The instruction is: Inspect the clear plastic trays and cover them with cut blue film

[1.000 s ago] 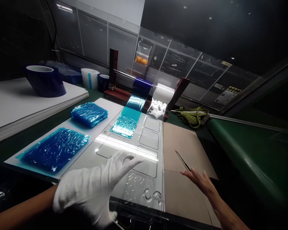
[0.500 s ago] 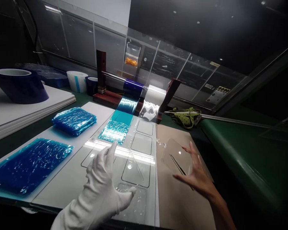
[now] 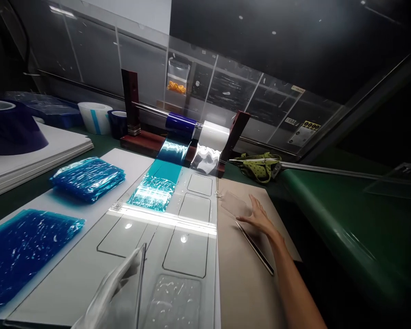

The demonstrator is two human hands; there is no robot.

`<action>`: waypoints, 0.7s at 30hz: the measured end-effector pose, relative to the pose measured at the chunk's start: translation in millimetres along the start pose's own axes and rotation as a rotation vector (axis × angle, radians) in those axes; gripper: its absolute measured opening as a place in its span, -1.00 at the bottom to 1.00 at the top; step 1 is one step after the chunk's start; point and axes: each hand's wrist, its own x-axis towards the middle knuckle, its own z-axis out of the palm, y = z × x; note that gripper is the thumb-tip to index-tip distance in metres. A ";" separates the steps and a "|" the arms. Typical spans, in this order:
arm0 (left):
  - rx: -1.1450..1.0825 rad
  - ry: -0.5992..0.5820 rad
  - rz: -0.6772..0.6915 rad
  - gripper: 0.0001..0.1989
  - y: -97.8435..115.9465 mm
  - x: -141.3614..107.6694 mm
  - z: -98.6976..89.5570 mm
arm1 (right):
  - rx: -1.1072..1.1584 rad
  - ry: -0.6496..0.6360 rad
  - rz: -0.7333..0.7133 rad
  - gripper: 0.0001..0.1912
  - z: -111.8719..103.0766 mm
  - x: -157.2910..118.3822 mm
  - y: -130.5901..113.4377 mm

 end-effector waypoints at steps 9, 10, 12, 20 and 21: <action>-0.250 -0.213 0.016 0.10 26.7 -9.4 -31.0 | 0.015 0.081 0.145 -0.81 23.6 -100.4 -34.6; -0.251 -0.235 0.033 0.07 27.6 -10.0 -35.4 | 0.061 0.088 0.133 -0.80 22.8 -108.8 -44.4; -0.210 -0.251 0.070 -0.04 28.6 -14.2 -43.5 | 0.165 0.097 0.105 -0.73 17.3 -129.6 -68.0; 0.008 -0.358 0.179 -0.20 37.5 -42.2 -58.6 | 0.802 -0.118 -0.123 -0.68 -2.2 -245.5 -176.0; 0.005 -0.384 0.200 -0.19 38.8 -43.5 -59.8 | 0.799 -0.145 -0.155 -0.66 -1.3 -253.5 -183.7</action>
